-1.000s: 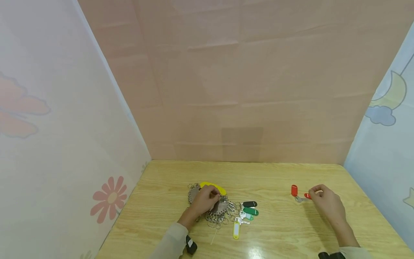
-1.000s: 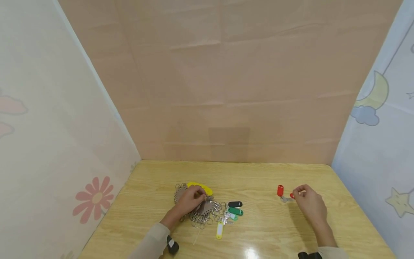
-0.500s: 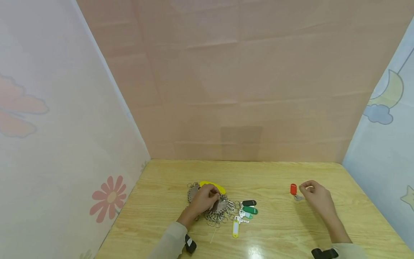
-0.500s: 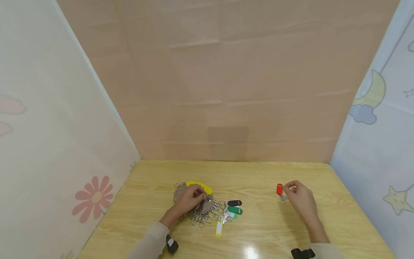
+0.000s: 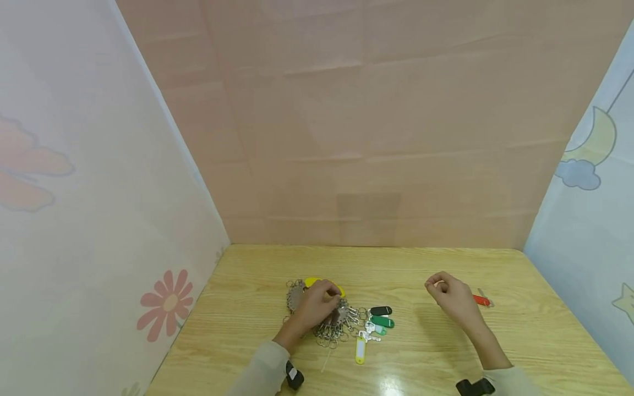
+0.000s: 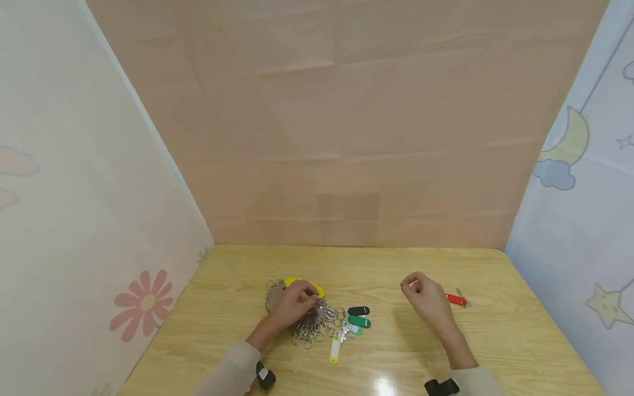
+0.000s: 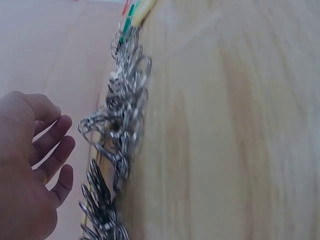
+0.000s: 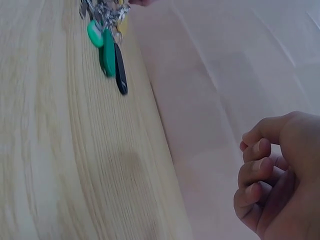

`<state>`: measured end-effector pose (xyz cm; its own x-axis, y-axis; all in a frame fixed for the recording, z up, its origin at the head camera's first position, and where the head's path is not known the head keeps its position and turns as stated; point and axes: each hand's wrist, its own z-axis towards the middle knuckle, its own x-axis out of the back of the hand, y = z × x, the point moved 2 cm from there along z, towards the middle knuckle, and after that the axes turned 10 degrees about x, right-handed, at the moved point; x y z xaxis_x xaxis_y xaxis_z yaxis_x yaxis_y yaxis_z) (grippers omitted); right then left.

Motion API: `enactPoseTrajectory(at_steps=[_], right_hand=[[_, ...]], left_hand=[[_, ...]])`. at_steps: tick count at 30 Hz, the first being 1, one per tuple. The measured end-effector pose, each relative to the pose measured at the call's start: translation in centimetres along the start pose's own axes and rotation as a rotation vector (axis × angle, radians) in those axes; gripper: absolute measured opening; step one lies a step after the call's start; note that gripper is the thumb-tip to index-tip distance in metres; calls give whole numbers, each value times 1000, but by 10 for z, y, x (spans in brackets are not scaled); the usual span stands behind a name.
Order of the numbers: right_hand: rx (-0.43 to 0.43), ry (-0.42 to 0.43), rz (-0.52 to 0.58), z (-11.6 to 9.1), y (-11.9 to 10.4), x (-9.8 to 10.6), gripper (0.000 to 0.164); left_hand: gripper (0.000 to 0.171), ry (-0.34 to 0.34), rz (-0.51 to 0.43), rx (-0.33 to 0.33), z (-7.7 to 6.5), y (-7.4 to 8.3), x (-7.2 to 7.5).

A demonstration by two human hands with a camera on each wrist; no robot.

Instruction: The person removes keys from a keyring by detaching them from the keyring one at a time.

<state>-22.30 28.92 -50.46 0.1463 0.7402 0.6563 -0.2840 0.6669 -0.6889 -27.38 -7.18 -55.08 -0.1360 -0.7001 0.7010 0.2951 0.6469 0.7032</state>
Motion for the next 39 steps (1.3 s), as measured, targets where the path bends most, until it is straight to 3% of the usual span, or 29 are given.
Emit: enactPoseTrajectory(at_steps=[9,13,17,24,32,39], right_hand=[[43,-59,61,5,-21,-34,15],[68,-74,59,5,-26,-49,8],[113,-91,44,5,-32,-63,4],[141,-207,5,4,-39,-85,5],[232,-261,-56,3,-43,-102,4],[246,-258,-110,0,-39,-111,11]], left_hand=[[13,-83,-78,-69,-1,17,-9],[12,-81,-56,-103,-2,23,-12],[9,-44,27,-157,-1,27,-18],[5,21,238,-253,1,31,-29],[10,39,454,-253,1,35,-38],[14,30,537,-271,-2,37,-46]])
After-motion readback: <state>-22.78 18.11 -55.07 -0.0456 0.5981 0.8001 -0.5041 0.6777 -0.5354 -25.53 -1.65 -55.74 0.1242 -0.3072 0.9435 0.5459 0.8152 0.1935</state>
